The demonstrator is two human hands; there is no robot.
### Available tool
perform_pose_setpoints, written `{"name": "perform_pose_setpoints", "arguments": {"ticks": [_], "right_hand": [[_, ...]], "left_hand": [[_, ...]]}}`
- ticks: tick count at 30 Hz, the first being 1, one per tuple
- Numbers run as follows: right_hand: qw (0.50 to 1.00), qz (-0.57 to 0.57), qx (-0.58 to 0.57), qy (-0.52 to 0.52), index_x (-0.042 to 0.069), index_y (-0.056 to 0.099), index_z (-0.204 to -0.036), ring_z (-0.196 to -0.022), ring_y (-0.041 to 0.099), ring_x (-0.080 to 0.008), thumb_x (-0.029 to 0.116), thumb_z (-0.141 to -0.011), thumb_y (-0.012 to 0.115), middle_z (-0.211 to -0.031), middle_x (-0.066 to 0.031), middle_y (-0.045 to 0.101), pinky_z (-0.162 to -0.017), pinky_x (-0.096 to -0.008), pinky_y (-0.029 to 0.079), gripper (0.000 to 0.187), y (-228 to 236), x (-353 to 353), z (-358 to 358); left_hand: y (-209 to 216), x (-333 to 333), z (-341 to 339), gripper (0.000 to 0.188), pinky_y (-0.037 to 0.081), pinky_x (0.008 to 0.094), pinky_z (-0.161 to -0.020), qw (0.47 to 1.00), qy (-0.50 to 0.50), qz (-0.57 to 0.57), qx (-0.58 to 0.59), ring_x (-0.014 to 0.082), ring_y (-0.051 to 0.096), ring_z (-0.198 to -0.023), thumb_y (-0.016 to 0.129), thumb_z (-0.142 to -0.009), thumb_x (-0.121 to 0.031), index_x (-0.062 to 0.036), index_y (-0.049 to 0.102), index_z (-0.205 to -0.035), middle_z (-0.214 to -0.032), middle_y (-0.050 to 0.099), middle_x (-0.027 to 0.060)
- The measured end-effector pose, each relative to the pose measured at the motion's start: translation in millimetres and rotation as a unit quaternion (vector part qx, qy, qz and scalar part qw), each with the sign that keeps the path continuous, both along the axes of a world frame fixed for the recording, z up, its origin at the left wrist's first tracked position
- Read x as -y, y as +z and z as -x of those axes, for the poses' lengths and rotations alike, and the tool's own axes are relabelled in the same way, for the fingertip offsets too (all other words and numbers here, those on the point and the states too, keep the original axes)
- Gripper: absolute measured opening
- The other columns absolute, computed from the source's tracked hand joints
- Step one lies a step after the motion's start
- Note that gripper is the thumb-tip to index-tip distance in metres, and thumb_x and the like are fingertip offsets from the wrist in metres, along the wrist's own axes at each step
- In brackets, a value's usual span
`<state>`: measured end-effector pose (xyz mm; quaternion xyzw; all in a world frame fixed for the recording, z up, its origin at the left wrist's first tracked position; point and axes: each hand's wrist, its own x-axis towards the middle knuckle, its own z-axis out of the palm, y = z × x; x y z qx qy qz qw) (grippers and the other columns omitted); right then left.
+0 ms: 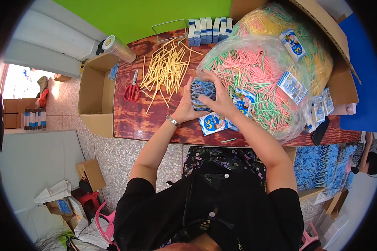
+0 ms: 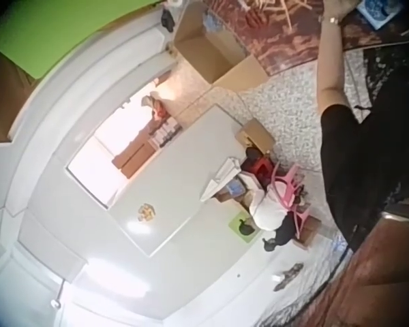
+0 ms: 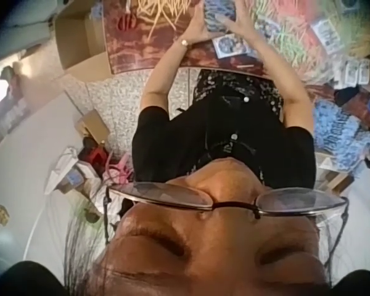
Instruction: Sorting and packaging colorful items into small plastic packets from a large bulk bag at a workstation.
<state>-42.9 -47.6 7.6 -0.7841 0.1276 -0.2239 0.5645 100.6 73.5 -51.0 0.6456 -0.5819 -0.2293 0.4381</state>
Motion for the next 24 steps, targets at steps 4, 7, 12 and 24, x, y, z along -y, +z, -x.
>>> {"name": "perform_pose_setpoints", "arguments": {"ticks": [4, 7, 12, 24], "right_hand": [[0.998, -0.032, 0.025, -0.039, 0.002, 0.036, -0.140, -0.131, 0.043, -0.0278, 0.021, -0.088, 0.063, -0.139, -0.0178, 0.045, -0.109, -0.0395, 0.032, 0.061, -16.4, 1.6, -9.0], [0.997, -0.042, 0.032, -0.047, 0.000, 0.044, -0.135, -0.127, 0.046, -0.0287, 0.023, -0.096, 0.052, -0.137, -0.0179, 0.049, -0.108, -0.0401, 0.033, 0.046, -8.0, -4.2, -13.6], [0.997, -0.081, 0.004, -0.019, 0.002, 0.039, -0.140, -0.133, 0.039, -0.0353, 0.031, -0.090, 0.059, -0.139, -0.0190, 0.046, -0.112, -0.0452, 0.024, 0.061, -8.6, -8.1, -16.9], [0.968, 0.228, 0.106, -0.015, 0.015, 0.040, -0.141, -0.120, 0.046, -0.0372, 0.010, -0.068, 0.076, -0.126, -0.0140, 0.050, -0.099, -0.0467, 0.040, 0.082, 14.0, 9.6, -11.3]], "left_hand": [[-0.7, -0.3, 3.6, 0.139, 0.036, 0.0456, -0.106, 0.997, 0.034, 0.055, 0.048, 0.0355, 0.041, -0.128, 0.093, -0.057, -0.031, -0.0049, -0.008, -0.150, -0.140, 0.029, 0.0235], [-1.3, -6.0, -4.1, 0.141, 0.032, 0.0442, -0.110, 0.997, 0.016, 0.061, 0.044, 0.0346, 0.038, -0.133, 0.093, -0.057, -0.030, -0.0038, -0.010, -0.150, -0.144, 0.030, 0.0251], [0.1, -16.0, -9.4, 0.135, 0.033, 0.0425, -0.110, 1.000, 0.005, 0.023, -0.017, 0.0329, 0.036, -0.135, 0.090, -0.063, -0.025, -0.0072, -0.011, -0.151, -0.146, 0.031, 0.0238], [36.3, 8.7, -15.0, 0.080, 0.046, 0.0360, -0.096, 0.980, 0.042, 0.088, -0.171, 0.0221, 0.056, -0.108, 0.087, -0.064, -0.010, 0.0002, 0.043, -0.129, -0.121, 0.055, 0.0105]]}}
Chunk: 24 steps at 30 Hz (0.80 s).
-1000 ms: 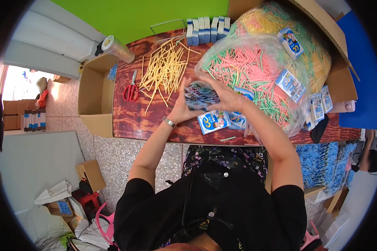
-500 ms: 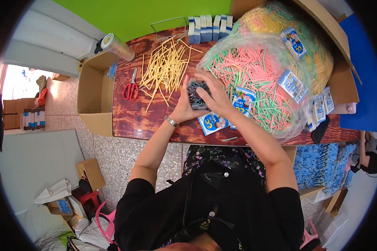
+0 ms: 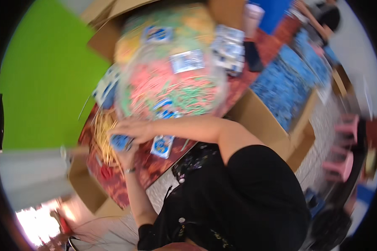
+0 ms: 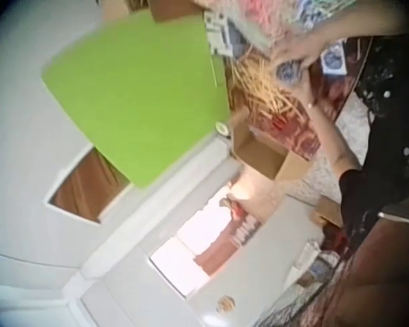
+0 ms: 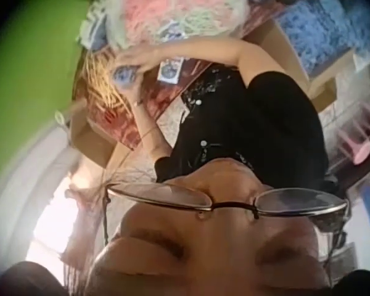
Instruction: Sorting and packaging colorful items into small plastic packets from a large bulk bag at a workstation.
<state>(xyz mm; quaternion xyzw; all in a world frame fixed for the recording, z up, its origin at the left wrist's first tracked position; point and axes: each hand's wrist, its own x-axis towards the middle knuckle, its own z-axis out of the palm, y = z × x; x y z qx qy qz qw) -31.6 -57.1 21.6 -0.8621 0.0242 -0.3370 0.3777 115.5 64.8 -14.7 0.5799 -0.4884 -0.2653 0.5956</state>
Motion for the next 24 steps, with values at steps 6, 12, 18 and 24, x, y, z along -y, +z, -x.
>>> {"name": "perform_pose_setpoints", "arguments": {"ticks": [6, 12, 18, 24], "right_hand": [[0.927, -0.133, 0.045, -0.347, 0.009, 0.040, -0.137, -0.126, 0.040, -0.0444, 0.024, -0.080, 0.072, -0.135, -0.0239, 0.039, -0.105, -0.0479, 0.036, 0.067, 36.0, -38.2, 88.2], [0.904, -0.147, 0.004, -0.402, -0.011, 0.016, -0.145, -0.134, 0.029, -0.0448, 0.052, -0.083, 0.062, -0.143, -0.0334, 0.029, -0.111, -0.0481, 0.025, 0.099, 37.3, -51.6, 172.8], [0.830, -0.253, 0.233, -0.438, -0.008, 0.019, -0.144, -0.133, 0.036, -0.0356, 0.044, -0.076, 0.074, -0.141, -0.0271, 0.037, -0.111, -0.0434, 0.029, 0.102, 28.9, -38.0, 280.8], [0.678, -0.424, 0.386, -0.460, 0.001, 0.034, -0.132, -0.108, 0.057, -0.0188, 0.024, -0.079, 0.078, -0.120, -0.0112, 0.057, -0.094, -0.0357, 0.047, 0.072, -3.5, -54.2, 385.6]], "left_hand": [[66.1, 57.3, 84.2, 0.058, 0.050, 0.0354, -0.091, 0.996, -0.025, 0.071, 0.048, 0.0212, 0.061, -0.102, 0.078, -0.072, 0.002, 0.0033, 0.049, -0.123, -0.113, 0.062, 0.0136], [67.5, 100.1, 199.3, 0.070, 0.041, 0.0459, -0.096, 0.934, 0.021, 0.105, 0.340, 0.0341, 0.054, -0.111, 0.077, -0.077, -0.017, 0.0058, 0.039, -0.132, -0.123, 0.053, 0.0215], [81.8, 93.7, 314.6, 0.100, 0.021, 0.0496, -0.112, 0.899, -0.236, 0.054, 0.366, 0.0480, 0.023, -0.134, 0.073, -0.074, -0.023, 0.0062, 0.012, -0.148, -0.145, 0.017, 0.0335], [96.5, 100.0, 407.0, 0.102, 0.035, 0.0429, -0.106, 0.809, -0.475, 0.028, 0.346, 0.0395, 0.034, -0.130, 0.070, -0.066, -0.005, 0.0031, 0.012, -0.150, -0.140, 0.025, 0.0272]]}}
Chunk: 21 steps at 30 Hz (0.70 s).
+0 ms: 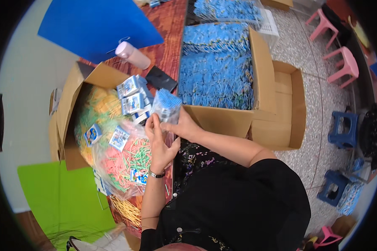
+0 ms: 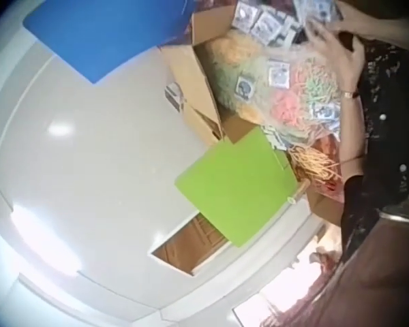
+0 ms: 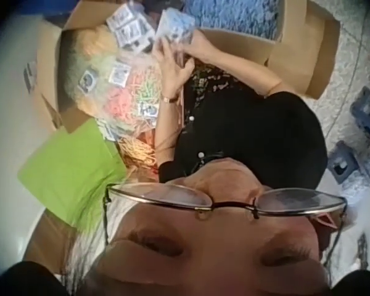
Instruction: Sorting and packaging colorful items into small plastic packets from a large bulk bag at a workstation.
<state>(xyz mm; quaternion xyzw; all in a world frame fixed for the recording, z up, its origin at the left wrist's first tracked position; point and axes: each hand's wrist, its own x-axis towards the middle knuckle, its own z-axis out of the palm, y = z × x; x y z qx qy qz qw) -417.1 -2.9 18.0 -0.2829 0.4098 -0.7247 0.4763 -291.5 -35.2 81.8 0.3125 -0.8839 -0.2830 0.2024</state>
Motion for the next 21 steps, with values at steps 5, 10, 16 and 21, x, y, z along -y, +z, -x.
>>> {"name": "perform_pose_setpoints", "arguments": {"ticks": [5, 10, 16, 21], "right_hand": [[0.994, -0.044, 0.028, -0.095, 0.001, 0.051, -0.118, -0.097, 0.061, -0.0139, 0.016, -0.079, 0.077, -0.107, -0.0064, 0.064, -0.084, -0.0314, 0.051, 0.048, -26.0, -0.8, 59.5], [0.979, -0.092, -0.004, -0.184, 0.000, 0.055, -0.114, -0.094, 0.064, -0.0152, 0.010, -0.078, 0.075, -0.104, -0.0080, 0.067, -0.084, -0.0317, 0.052, 0.042, -69.0, 4.1, 113.3], [0.976, -0.096, -0.002, -0.197, -0.001, 0.052, -0.116, -0.094, 0.064, -0.0158, 0.012, -0.076, 0.077, -0.105, -0.0095, 0.067, -0.083, -0.0325, 0.052, 0.049, -118.0, 39.4, 147.5], [0.885, -0.275, -0.168, -0.336, -0.002, 0.050, -0.116, -0.086, 0.067, -0.0281, 0.024, -0.072, 0.080, -0.100, -0.0148, 0.067, -0.078, -0.0375, 0.052, 0.058, -156.8, 107.7, 186.8]], "left_hand": [[-21.1, 11.3, 61.5, 0.097, 0.050, 0.0444, -0.097, 0.955, -0.049, -0.272, -0.112, 0.0311, 0.035, -0.133, 0.067, -0.074, 0.003, -0.0048, 0.010, -0.151, -0.147, 0.027, 0.0146], [-50.7, 29.5, 111.4, 0.096, 0.042, 0.0493, -0.103, 0.912, -0.075, -0.393, -0.092, 0.0330, 0.029, -0.138, 0.067, -0.078, 0.000, -0.0111, 0.007, -0.153, -0.152, 0.025, 0.0126], [-69.9, 55.9, 124.3, 0.081, 0.041, 0.0424, -0.103, 0.906, -0.049, -0.409, -0.099, 0.0299, 0.028, -0.139, 0.061, -0.086, 0.002, -0.0065, 0.014, -0.152, -0.155, 0.020, 0.0137], [-58.8, 49.3, 77.3, 0.063, 0.044, 0.0383, -0.102, 0.913, -0.001, -0.398, -0.083, 0.0259, 0.041, -0.132, 0.057, -0.088, 0.006, 0.0001, 0.030, -0.145, -0.149, 0.033, 0.0132]]}}
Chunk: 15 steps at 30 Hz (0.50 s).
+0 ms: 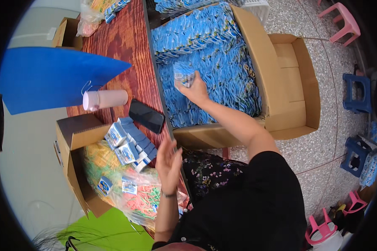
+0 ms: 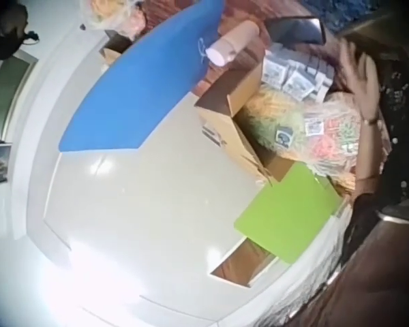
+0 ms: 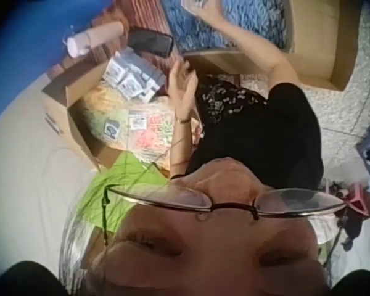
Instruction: Sorting and packaging colorful items into small plastic packets from a large bulk bag at a workstation.
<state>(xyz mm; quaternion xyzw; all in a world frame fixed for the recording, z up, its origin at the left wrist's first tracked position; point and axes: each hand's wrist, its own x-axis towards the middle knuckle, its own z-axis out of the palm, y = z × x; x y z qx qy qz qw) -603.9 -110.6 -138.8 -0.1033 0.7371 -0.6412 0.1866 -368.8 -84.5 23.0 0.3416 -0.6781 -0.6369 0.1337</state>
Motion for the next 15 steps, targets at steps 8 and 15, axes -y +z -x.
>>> {"name": "perform_pose_setpoints", "arguments": {"ticks": [8, 15], "right_hand": [[0.988, -0.010, -0.120, -0.093, 0.001, 0.046, -0.128, -0.114, 0.049, -0.0387, 0.018, -0.064, 0.077, -0.120, -0.0211, 0.054, -0.098, -0.0431, 0.040, 0.073, -53.5, 136.8, 9.9], [0.906, -0.125, -0.382, -0.134, 0.005, 0.042, -0.132, -0.116, 0.044, -0.0380, 0.012, -0.085, 0.053, -0.125, -0.0166, 0.045, -0.100, -0.0465, 0.041, 0.048, -104.9, 196.6, 7.4]], "left_hand": [[23.3, -28.8, -89.4, 0.047, 0.048, 0.0345, -0.097, 0.986, 0.092, 0.000, 0.140, 0.0234, 0.056, -0.118, 0.058, -0.089, 0.007, 0.0054, 0.046, -0.134, -0.135, 0.052, 0.0146], [16.4, -35.4, -108.3, 0.045, 0.047, 0.0340, -0.099, 0.982, 0.133, -0.063, 0.119, 0.0210, 0.055, -0.120, 0.058, -0.090, 0.006, 0.0042, 0.047, -0.134, -0.136, 0.050, 0.0118]]}}
